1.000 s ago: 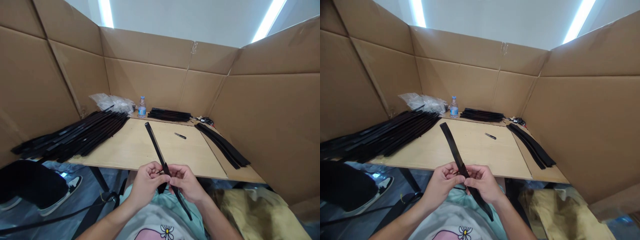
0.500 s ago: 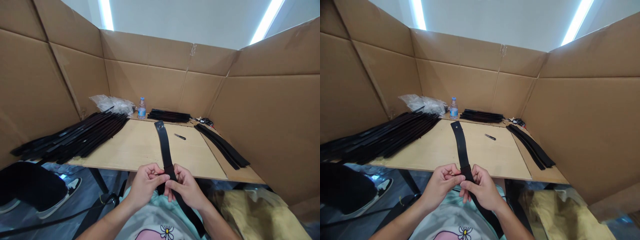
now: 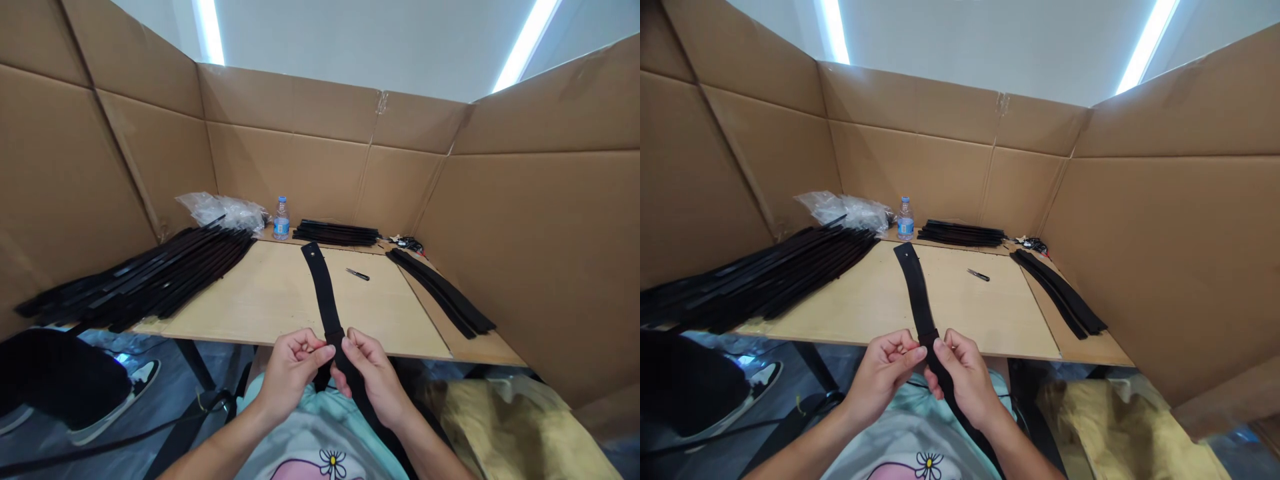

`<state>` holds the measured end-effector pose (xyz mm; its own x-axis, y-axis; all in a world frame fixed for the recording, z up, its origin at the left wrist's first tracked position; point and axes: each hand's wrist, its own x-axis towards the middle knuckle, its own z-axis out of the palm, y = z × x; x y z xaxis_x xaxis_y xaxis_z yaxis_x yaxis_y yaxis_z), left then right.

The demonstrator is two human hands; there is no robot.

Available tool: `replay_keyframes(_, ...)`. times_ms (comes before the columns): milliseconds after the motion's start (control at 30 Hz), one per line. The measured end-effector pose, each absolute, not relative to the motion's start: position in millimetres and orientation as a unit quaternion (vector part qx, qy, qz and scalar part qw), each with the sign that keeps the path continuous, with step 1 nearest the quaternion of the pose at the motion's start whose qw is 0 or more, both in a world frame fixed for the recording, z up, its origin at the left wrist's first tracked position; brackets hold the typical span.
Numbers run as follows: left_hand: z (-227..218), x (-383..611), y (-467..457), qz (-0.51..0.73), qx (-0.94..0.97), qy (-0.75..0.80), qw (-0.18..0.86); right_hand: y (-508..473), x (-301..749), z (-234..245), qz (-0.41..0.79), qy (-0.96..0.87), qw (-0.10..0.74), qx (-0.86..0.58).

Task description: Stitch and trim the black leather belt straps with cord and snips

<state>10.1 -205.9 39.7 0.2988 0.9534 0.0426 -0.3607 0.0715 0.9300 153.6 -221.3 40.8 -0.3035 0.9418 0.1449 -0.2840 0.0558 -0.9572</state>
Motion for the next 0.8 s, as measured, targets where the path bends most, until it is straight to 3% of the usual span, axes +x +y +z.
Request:
replay_keyframes(300,43.4,4.3,-200.1,0.524,0.472,0.339,0.622,-218.9,154.5,43.9,0.658,-0.486,0.511,-0.264)
replay_keyframes(800,46.5,6.0,-201.8,0.481,0.465,0.249,0.7,-221.3,158.6,44.4,0.678,-0.521,0.448,-0.263)
